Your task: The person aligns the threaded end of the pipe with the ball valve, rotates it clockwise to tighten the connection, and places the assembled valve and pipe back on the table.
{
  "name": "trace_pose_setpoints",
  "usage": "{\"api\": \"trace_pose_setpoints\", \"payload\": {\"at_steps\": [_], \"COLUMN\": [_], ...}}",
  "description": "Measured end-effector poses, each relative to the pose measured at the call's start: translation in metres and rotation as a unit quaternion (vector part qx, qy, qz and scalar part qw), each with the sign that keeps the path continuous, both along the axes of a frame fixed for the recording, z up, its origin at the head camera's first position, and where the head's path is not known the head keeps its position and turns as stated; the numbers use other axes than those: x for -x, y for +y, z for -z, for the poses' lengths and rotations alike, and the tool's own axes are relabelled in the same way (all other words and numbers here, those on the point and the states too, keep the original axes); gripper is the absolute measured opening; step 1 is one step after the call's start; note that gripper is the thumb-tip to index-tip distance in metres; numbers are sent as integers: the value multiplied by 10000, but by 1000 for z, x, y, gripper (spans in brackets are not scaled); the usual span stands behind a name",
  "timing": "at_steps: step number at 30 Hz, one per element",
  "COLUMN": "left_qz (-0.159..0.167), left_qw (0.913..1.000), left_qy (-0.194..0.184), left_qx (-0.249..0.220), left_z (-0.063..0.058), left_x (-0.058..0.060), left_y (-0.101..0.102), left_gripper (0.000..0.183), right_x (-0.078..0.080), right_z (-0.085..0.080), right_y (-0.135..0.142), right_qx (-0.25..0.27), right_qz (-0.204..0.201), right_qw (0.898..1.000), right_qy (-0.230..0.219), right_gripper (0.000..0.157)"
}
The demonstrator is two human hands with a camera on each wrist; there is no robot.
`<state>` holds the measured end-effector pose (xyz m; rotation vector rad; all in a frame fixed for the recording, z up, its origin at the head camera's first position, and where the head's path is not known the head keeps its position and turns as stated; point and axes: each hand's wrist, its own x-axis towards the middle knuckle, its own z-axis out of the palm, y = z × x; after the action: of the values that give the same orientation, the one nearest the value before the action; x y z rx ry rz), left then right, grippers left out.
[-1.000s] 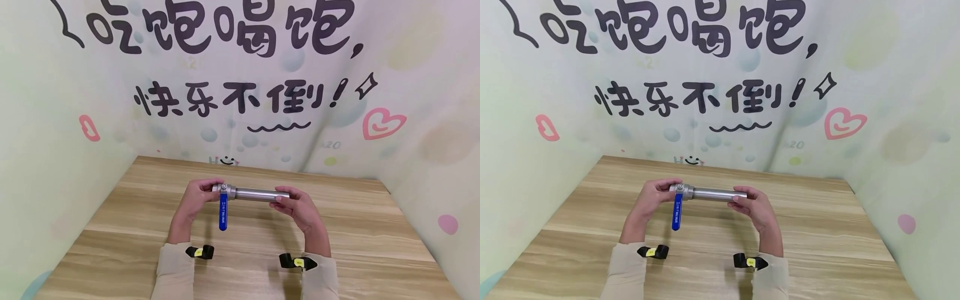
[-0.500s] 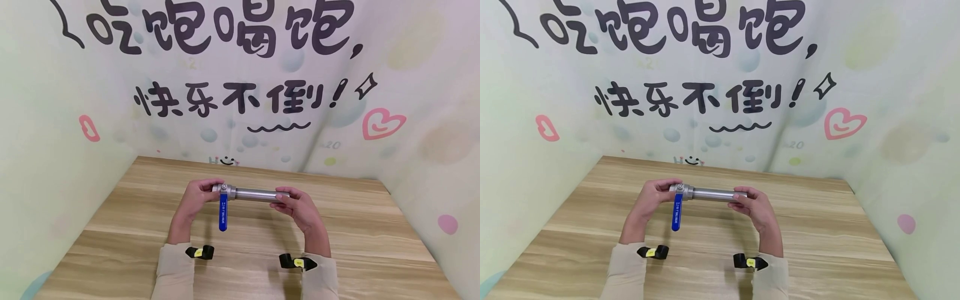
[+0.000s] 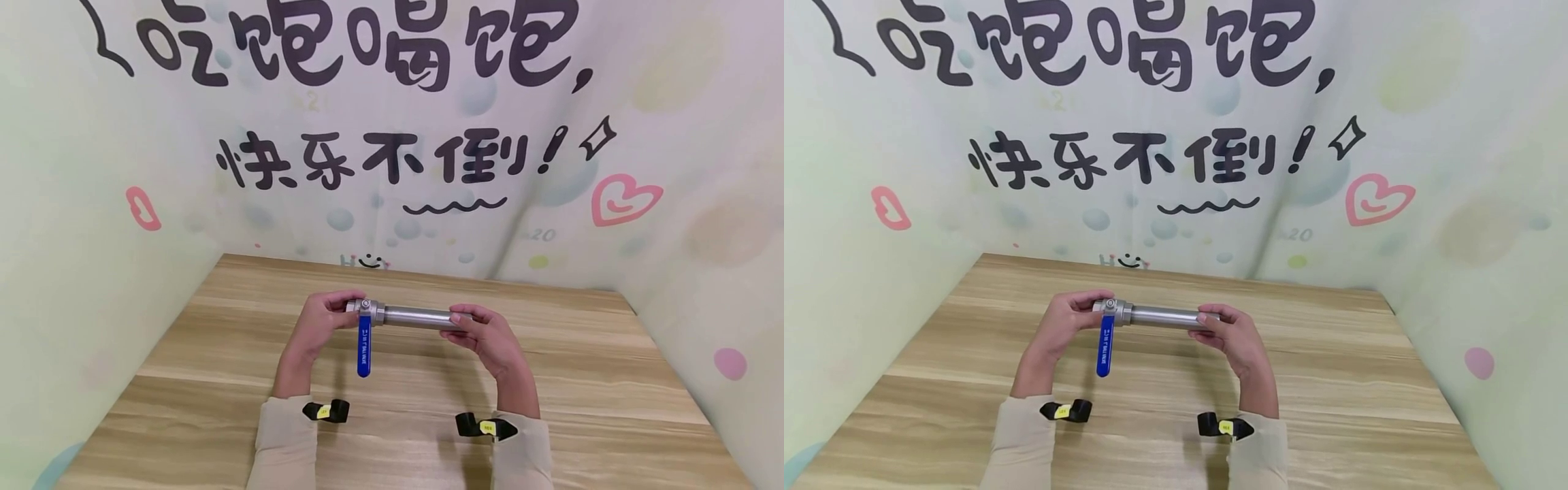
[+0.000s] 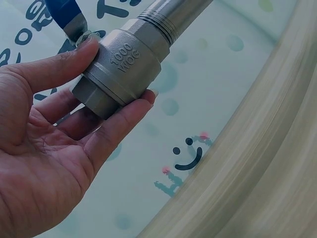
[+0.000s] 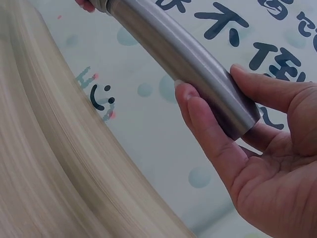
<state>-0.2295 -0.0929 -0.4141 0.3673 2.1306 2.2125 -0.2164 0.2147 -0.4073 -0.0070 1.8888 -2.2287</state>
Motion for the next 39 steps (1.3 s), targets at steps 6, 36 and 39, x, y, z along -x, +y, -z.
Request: {"api": "trace_pose_setpoints", "payload": {"at_steps": [6,36,39], "left_qz": [5,52,41], "left_qw": [10000,9999,9999], "left_qy": [16,96,114], "left_qx": [-16,-71,-59], "left_z": [1,2,3], "left_x": [0,2,3], "left_y": [0,0,0], "left_gripper": [35,35,35], "right_x": [0,-1,0], "right_z": [1,2,2], "right_y": [0,2,1], "right_qx": [62,287,235], "right_qz": [1,-187,-151], "right_qw": [10000,9994,9996], "right_qy": [-59,-80,-108], "right_gripper": [39,35,40]}}
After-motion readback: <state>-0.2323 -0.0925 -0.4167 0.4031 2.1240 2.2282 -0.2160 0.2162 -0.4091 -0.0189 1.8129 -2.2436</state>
